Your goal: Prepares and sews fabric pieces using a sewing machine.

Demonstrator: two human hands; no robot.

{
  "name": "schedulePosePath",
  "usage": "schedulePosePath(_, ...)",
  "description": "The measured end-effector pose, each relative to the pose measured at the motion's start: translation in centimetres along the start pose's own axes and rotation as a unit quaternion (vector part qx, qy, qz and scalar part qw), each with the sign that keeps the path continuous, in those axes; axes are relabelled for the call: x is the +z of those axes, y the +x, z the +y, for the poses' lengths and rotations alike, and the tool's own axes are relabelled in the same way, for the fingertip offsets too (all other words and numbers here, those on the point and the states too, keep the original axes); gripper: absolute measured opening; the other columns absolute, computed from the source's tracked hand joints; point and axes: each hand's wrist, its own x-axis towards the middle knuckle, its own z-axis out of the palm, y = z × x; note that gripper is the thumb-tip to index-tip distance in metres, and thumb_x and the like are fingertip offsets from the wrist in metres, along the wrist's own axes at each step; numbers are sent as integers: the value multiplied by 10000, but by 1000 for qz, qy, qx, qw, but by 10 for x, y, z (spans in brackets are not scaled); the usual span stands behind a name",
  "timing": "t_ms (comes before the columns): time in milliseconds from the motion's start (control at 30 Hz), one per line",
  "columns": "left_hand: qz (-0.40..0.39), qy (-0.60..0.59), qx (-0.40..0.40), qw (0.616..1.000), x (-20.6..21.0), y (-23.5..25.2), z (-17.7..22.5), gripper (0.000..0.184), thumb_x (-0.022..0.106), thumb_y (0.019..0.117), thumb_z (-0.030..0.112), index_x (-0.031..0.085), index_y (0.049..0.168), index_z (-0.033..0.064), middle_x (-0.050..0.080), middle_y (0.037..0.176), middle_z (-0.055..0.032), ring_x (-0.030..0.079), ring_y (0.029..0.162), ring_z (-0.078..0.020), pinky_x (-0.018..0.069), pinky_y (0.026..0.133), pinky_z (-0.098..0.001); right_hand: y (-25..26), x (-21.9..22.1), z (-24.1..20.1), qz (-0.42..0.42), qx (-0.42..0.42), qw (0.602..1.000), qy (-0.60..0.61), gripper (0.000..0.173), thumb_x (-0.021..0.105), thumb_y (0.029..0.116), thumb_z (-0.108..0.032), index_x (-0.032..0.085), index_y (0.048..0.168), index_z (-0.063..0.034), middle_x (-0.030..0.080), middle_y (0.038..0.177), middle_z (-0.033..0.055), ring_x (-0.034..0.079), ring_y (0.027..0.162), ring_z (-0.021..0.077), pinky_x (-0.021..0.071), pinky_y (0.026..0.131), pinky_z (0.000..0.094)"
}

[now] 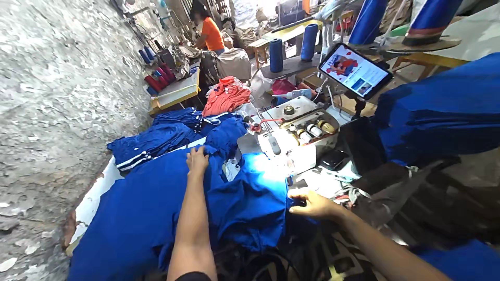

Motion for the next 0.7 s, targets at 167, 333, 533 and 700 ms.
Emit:
schedulePosePath(167, 46, -53, 29, 997, -17, 42, 32, 274, 630, 1001, 78, 666, 1177, -129, 620, 1242, -367, 557, 1251, -516, 388, 1101, -637, 11, -15, 23, -55, -66, 995, 48, 347, 704, 865, -222, 496, 617, -97, 526, 797, -63, 481, 793, -34, 376, 694, 167)
schedulePosePath(333, -77, 2, 45, 996, -43, 65, 74, 290, 664, 995, 153, 702, 1187, -61, 627, 1270, -334, 552, 1268, -499, 382, 1072, -674, 13, -18, 26, -72, -85, 991, 79, 348, 678, 882, -160, 465, 607, -170, 481, 658, -143, 448, 642, -79, 345, 587, 144)
schedulePosePath(533, 135, -211, 93, 964, -11, 49, 93, 894, 726, 874, 38, 203, 1593, -55, 241, 1572, -396, 399, 1390, -523, 416, 1103, -568, 9, -10, 28, 11, -82, 996, 27, 224, 669, 904, -172, 622, 766, -2, 575, 803, -15, 483, 749, -40, 385, 669, 143)
schedulePosePath(700, 291, -310, 285, 859, 46, -135, 112, 262, 569, 998, 102, 566, 1155, -108, 651, 1030, -204, 659, 877, -175, 562, 797, -323, 19, 1, 20, 66, -88, 989, 103, 145, 672, 926, -133, 674, 807, -50, 605, 745, -112, 531, 709, -100, 443, 671, 107)
